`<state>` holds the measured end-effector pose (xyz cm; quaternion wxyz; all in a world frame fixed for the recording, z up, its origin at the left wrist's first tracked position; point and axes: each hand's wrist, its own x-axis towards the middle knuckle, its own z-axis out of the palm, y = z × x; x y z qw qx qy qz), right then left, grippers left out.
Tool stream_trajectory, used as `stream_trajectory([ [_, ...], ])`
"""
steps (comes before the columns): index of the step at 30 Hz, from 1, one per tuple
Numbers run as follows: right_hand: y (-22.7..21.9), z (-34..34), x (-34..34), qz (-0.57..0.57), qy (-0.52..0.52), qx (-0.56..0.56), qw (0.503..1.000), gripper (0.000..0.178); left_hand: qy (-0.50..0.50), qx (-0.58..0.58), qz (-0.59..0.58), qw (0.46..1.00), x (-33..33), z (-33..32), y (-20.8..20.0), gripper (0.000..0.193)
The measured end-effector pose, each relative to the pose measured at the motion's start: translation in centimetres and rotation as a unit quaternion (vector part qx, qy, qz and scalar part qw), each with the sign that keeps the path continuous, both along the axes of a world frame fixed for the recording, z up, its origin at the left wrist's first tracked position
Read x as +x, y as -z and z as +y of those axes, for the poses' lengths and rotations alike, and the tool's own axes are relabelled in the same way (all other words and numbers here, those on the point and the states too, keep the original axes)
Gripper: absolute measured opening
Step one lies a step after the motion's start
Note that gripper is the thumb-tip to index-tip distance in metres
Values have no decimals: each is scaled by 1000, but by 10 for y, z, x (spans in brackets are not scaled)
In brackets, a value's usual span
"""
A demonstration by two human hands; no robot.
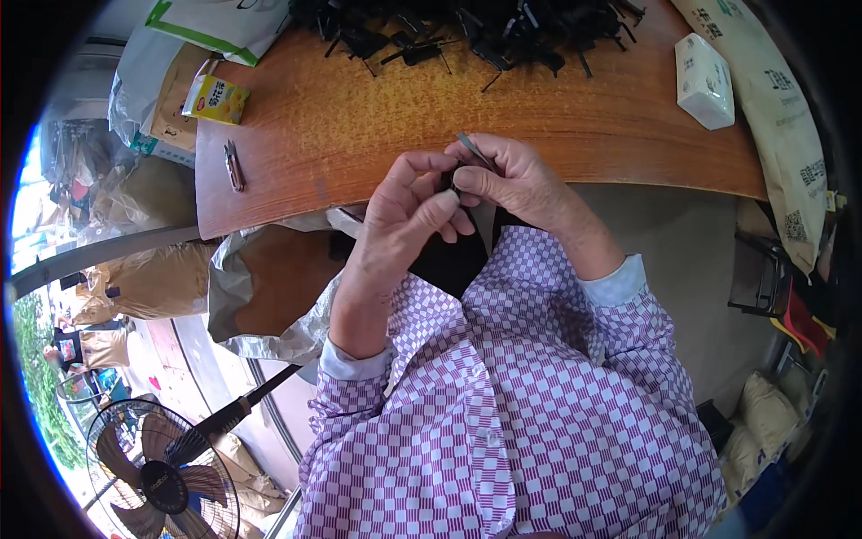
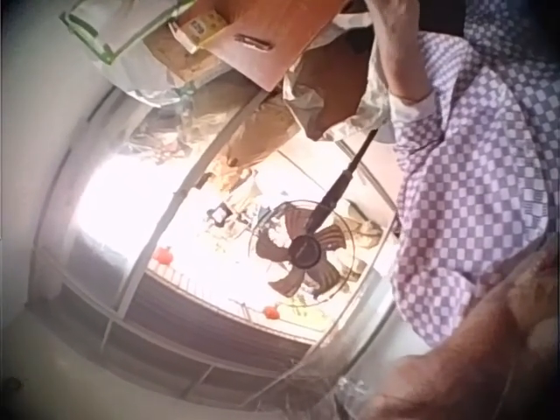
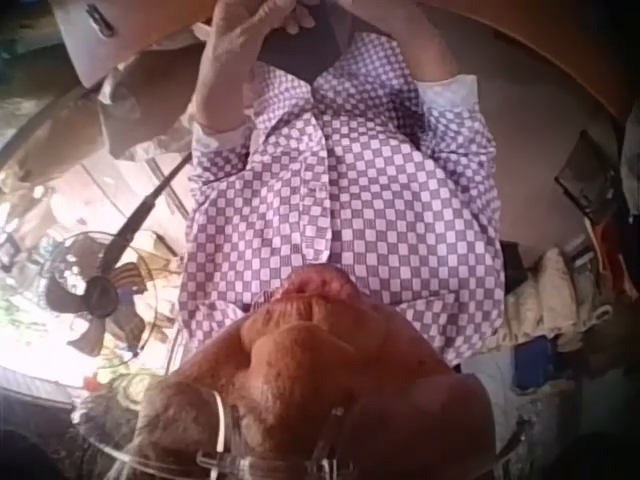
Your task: Assembling small black plastic components manually at a workstation.
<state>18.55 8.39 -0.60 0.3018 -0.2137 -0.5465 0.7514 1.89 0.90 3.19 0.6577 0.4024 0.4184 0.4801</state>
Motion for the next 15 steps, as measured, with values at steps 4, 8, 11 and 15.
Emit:
stream_trajectory([
  [4, -9, 2, -7, -134, 8, 93, 987, 31, -22, 19, 88, 996, -3, -2, 4, 31],
  [8, -14, -8, -23, -116, 73, 94, 986, 32, -95, 74, 183, 976, -2, 1, 14, 35],
  [11, -23, -17, -30, -61, 60, -41, 995, 40, -176, 101, 168, 965, -5, 2, 22, 38],
  [15, -22, -24, -42, -63, 57, -97, 992, 41, -174, 116, 199, 957, -11, 0, 23, 36],
])
